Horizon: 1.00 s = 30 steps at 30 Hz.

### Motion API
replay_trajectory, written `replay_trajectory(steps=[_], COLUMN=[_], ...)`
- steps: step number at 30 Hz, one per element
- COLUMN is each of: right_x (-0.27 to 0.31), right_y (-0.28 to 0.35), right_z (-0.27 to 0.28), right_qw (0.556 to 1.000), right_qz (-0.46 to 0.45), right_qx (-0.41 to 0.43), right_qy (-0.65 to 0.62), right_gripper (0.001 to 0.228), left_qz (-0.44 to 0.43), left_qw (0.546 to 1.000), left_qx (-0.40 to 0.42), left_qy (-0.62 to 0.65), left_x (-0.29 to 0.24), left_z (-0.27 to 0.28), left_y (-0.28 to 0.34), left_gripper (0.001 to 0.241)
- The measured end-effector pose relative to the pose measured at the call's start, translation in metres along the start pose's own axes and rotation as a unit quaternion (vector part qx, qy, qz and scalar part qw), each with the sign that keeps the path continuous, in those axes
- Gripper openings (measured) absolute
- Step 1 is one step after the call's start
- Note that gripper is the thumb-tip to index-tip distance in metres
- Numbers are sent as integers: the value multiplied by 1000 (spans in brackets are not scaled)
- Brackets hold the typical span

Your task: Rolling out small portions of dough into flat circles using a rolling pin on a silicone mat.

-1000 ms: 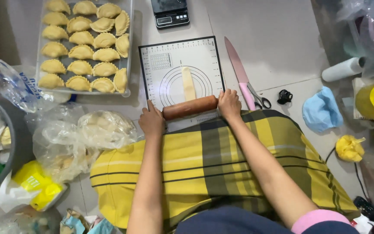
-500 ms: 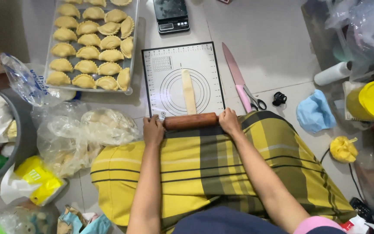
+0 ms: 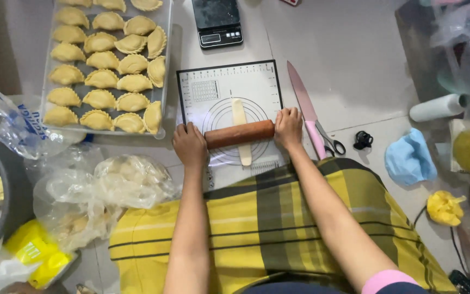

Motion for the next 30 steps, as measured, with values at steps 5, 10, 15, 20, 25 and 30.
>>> replay_trajectory(steps=[5, 10, 15, 20, 25, 30], right_x=[5, 14, 19, 9, 19, 16], right_y=[-67, -106, -104, -65, -16, 25], right_z=[-26, -26, -14, -11, 40, 46], right_qw=[998, 993, 995, 996, 997, 994], right_qz=[-35, -91, -64, -65, -38, -15], right_qx=[57, 71, 53, 55, 71, 110], right_qy=[14, 30, 51, 15, -7, -11], right_gripper=[28, 29, 18, 18, 25, 40], left_qz=[94, 95, 168, 189, 99, 77], left_qw=[994, 995, 983, 979, 995, 990], left_qx=[38, 11, 43, 65, 19, 99], left_qy=[42, 31, 64, 39, -26, -67], left_x=[4, 18, 17, 16, 18, 17], left_z=[-15, -42, -37, -24, -18, -15], left_y=[-55, -95, -94, -57, -14, 25], left_gripper=[27, 23, 35, 42, 42, 36])
Point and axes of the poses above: each hand's wrist, its own y-axis away from the middle knuckle, its own z-axis out of the back of the hand, x = y × z, the point moved 7 cm from there along -y, towards the middle knuckle, and after that the axes turned 15 degrees about y, right-handed, at the moved point
